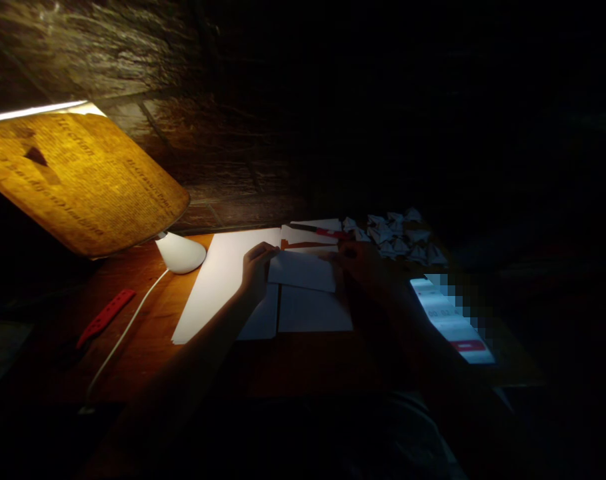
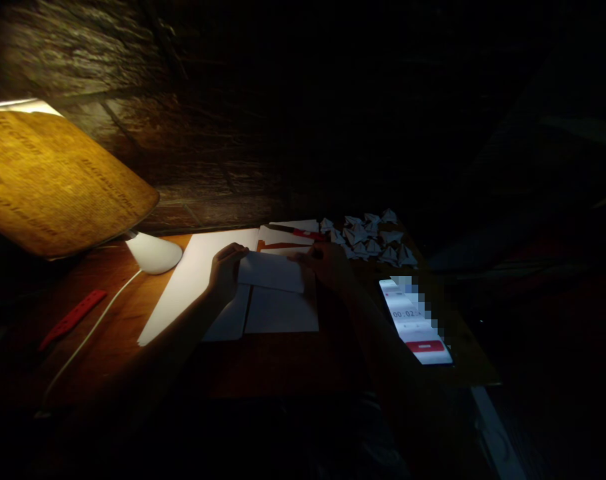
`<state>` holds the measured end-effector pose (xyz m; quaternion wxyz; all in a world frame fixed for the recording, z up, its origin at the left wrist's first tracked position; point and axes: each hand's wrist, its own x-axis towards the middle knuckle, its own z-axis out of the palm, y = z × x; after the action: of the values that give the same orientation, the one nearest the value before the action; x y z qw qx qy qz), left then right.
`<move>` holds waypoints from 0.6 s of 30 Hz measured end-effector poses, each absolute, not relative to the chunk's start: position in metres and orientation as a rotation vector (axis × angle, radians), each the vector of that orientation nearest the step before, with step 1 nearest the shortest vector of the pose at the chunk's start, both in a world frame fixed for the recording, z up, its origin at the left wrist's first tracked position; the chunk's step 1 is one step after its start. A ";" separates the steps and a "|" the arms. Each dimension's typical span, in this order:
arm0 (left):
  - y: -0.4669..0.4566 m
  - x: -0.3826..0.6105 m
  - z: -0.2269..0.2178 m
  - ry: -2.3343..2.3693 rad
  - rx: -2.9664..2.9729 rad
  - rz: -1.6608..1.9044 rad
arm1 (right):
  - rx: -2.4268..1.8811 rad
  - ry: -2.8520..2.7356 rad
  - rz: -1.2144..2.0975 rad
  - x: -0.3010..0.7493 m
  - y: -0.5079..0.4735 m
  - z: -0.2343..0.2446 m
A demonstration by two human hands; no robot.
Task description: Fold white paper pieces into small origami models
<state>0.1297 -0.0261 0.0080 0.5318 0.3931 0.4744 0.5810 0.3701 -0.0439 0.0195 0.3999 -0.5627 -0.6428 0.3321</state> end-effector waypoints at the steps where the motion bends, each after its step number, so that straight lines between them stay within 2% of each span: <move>1: -0.026 0.129 0.007 1.132 0.932 1.384 | -1.420 -1.633 0.833 0.370 -0.044 0.019; 10: -0.022 0.127 -0.002 1.053 0.994 1.380 | -1.388 -1.614 0.842 0.366 -0.038 0.002; 18: -0.021 0.126 -0.006 1.028 1.148 1.373 | -1.246 -1.594 1.034 0.357 -0.043 -0.001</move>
<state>0.1260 -0.0207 -0.0057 0.5132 0.4775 0.4274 0.5709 0.3567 -0.0426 -0.0015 0.4212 -0.4973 -0.6364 0.4126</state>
